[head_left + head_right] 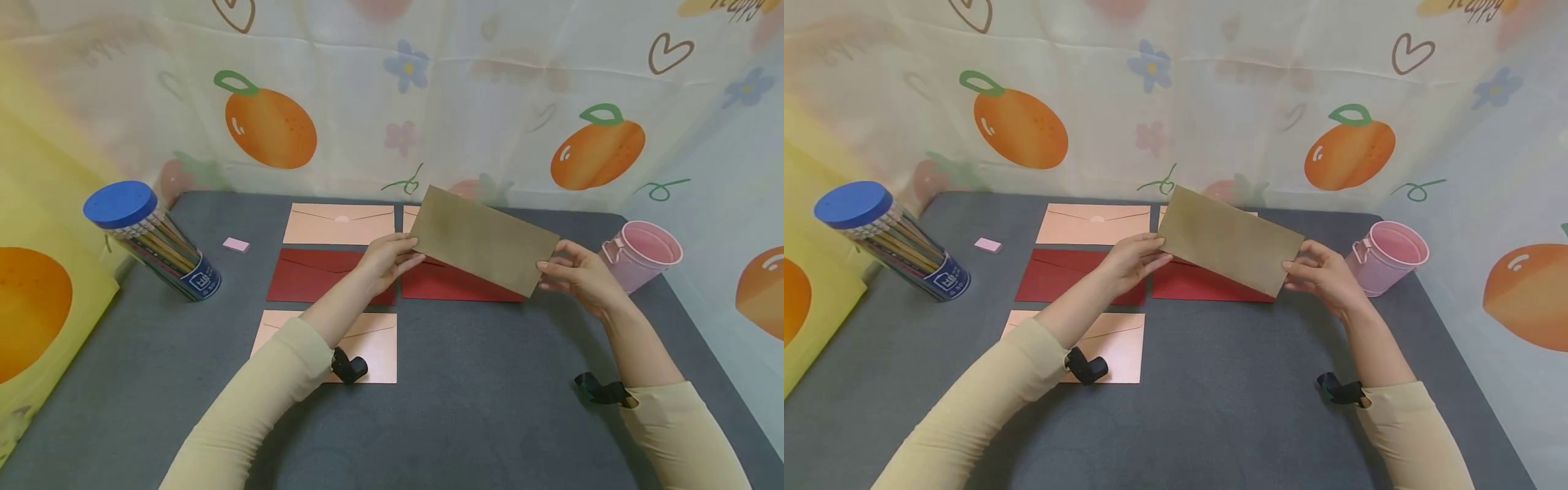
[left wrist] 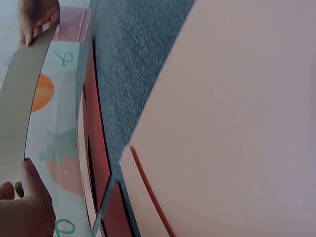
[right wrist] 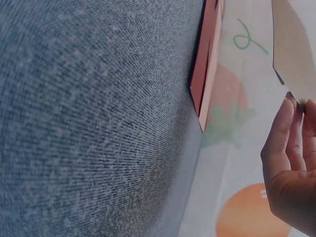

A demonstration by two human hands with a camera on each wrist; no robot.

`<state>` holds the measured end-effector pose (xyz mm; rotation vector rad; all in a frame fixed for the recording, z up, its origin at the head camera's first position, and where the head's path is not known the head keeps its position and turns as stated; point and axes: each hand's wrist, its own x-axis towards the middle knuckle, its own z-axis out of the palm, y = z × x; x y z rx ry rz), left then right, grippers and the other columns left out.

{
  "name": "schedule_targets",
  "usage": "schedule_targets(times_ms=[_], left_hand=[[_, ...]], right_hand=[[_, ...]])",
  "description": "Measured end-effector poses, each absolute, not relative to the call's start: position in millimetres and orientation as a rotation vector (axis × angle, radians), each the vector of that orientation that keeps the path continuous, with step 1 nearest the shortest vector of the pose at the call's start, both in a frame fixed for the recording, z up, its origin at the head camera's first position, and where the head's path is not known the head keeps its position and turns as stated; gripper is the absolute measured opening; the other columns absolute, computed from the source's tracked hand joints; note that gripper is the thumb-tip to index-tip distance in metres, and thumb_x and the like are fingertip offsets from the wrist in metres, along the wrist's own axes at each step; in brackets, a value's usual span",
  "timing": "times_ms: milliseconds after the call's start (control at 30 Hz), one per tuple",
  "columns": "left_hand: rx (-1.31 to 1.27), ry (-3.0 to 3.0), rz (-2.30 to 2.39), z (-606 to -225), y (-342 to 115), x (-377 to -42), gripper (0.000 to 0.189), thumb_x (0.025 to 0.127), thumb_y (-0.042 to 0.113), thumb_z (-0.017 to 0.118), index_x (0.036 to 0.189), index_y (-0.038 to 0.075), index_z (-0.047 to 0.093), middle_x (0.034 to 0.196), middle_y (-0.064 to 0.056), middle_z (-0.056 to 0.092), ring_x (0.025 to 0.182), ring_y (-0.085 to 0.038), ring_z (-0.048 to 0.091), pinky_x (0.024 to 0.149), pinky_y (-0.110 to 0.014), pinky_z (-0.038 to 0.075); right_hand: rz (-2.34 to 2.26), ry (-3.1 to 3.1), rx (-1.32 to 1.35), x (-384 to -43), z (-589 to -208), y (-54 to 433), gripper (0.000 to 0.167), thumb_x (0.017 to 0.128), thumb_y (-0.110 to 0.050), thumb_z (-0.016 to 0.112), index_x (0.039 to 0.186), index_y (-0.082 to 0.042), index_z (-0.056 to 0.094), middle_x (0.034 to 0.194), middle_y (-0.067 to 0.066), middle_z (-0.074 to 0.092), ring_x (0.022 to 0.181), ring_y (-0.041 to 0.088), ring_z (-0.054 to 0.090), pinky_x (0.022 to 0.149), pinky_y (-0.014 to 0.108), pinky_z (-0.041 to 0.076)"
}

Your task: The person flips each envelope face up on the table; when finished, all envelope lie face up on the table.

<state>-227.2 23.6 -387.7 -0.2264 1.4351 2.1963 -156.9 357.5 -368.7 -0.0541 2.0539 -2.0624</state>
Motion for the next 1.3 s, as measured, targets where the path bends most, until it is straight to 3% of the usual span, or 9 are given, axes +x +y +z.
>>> schedule_targets(times_ms=[167,467,700,767,867,967,1100,1200,1300], left_hand=[[-0.208,1.433,2.171,-390.4,14.5,-230.6,0.038,0.099,-0.002,0.049,0.137,-0.005,0.052,0.123,-0.013,0.06,0.093,-0.015,0.065,0.078,-0.014,0.056],[-0.152,1.429,2.176,-391.1,3.5,-228.2,0.015,0.098,-0.005,0.05,0.097,0.006,0.059,0.09,-0.001,0.068,0.105,-0.021,0.067,0.108,-0.033,0.047],[-0.157,1.514,2.116,-391.6,1.9,-227.8,0.029,0.1,-0.002,0.045,0.126,-0.004,0.057,0.119,-0.012,0.061,0.102,-0.017,0.067,0.101,-0.027,0.052],[-0.185,1.542,2.094,-391.9,2.1,-227.9,0.034,0.1,-0.001,0.043,0.13,-0.003,0.058,0.117,-0.01,0.062,0.097,-0.013,0.068,0.102,-0.028,0.051],[-0.226,1.556,2.08,-393.0,1.5,-228.1,0.04,0.099,0.003,0.04,0.135,-0.002,0.057,0.097,-0.001,0.059,0.087,-0.006,0.061,0.11,-0.034,0.045],[-0.231,1.542,2.091,-393.6,1.4,-227.9,0.039,0.1,0.005,0.042,0.135,-0.003,0.057,0.103,-0.002,0.058,0.1,-0.01,0.061,0.113,-0.036,0.043],[-0.211,1.617,2.05,-393.9,2.3,-227.0,0.036,0.099,0.004,0.051,0.134,0.0,0.059,0.126,-0.006,0.058,0.104,-0.014,0.059,0.097,-0.026,0.052],[-0.203,1.684,2.005,-393.9,3.1,-225.9,0.036,0.096,0.0,0.055,0.131,0.001,0.06,0.117,-0.003,0.059,0.086,-0.01,0.056,0.077,-0.019,0.05],[-0.183,1.709,1.98,-394.0,3.1,-224.6,0.037,0.095,-0.001,0.057,0.131,0.001,0.059,0.102,0.0,0.055,0.076,-0.008,0.054,0.069,-0.016,0.05]], right_hand=[[-2.216,1.943,-0.119,-157.0,-370.7,357.4,0.03,0.093,0.013,0.055,0.098,-0.015,0.064,0.09,-0.004,0.075,0.082,0.009,0.07,0.074,0.028,0.061],[-2.217,1.958,-0.164,-158.5,-370.9,352.6,0.033,0.093,0.011,0.054,0.098,-0.014,0.076,0.096,-0.006,0.075,0.09,0.008,0.071,0.081,0.023,0.059],[-2.173,1.989,-0.249,-157.8,-373.7,354.9,0.027,0.096,0.005,0.054,0.105,-0.009,0.075,0.112,-0.008,0.073,0.102,0.004,0.069,0.086,0.021,0.057],[-2.166,2.006,-0.235,-157.9,-374.4,354.6,0.026,0.096,0.003,0.056,0.103,-0.01,0.076,0.115,-0.008,0.072,0.103,0.003,0.068,0.086,0.021,0.057],[-2.136,2.051,-0.203,-158.0,-375.5,355.0,0.023,0.097,0.0,0.057,0.104,-0.01,0.076,0.119,-0.01,0.068,0.111,0.002,0.062,0.086,0.02,0.056],[-2.029,2.154,-0.136,-157.7,-375.9,356.0,0.022,0.098,-0.006,0.058,0.105,-0.015,0.077,0.123,-0.015,0.062,0.122,0.0,0.049,0.089,0.014,0.05],[-1.893,2.246,-0.089,-157.8,-376.6,356.4,0.021,0.097,-0.008,0.06,0.106,-0.019,0.076,0.12,-0.02,0.06,0.12,-0.003,0.048,0.087,0.013,0.045],[-1.904,2.222,-0.099,-158.0,-376.4,355.3,0.025,0.095,0.0,0.059,0.109,-0.014,0.073,0.113,-0.016,0.066,0.106,-0.001,0.059,0.082,0.016,0.052],[-1.94,2.165,-0.101,-157.7,-374.4,355.3,0.036,0.092,0.009,0.054,0.119,-0.013,0.062,0.106,-0.011,0.069,0.089,0.004,0.067,0.075,0.02,0.056]])
